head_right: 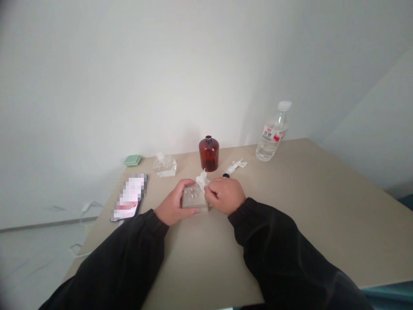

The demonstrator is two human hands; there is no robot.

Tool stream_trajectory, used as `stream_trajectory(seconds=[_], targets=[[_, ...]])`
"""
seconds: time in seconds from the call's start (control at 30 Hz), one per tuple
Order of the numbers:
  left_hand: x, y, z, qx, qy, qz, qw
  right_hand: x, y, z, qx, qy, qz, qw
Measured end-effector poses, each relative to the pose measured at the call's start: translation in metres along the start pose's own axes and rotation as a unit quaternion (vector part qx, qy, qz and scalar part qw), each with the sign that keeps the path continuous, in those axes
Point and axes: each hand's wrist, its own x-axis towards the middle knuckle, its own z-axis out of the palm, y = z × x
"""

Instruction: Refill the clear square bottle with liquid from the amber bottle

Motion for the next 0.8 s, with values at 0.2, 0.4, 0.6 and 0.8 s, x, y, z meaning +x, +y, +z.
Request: stream_trajectory(seconds=[0.2, 0.4, 0.6, 0.8], targets=[[-0.0008, -0.004, 0.0012, -0.013, -0.002, -0.014, 1.0, 0.0015, 0.002, 0.0014, -0.027, -0.006, 0.052, 0.998], [-0.0008, -0.0064, 0.002, -0.02, -0.002, 0.005, 1.0, 0.0014, 0.0001, 0.0031, -0.013, 0.007, 0.042, 0.999], [-0.0003, -0.0044, 0.0012, -0.007, -0.003, 0.009, 1.0, 0.0009, -0.0006, 0.0063, 0.02, 0.021, 0.022, 0.999], [0.0001, -0.0035, 0.001, -0.005, -0.005, 0.005, 1.0, 0.0013, -0.0017, 0.0062, 0.038, 0.026, 0.017, 0.999]])
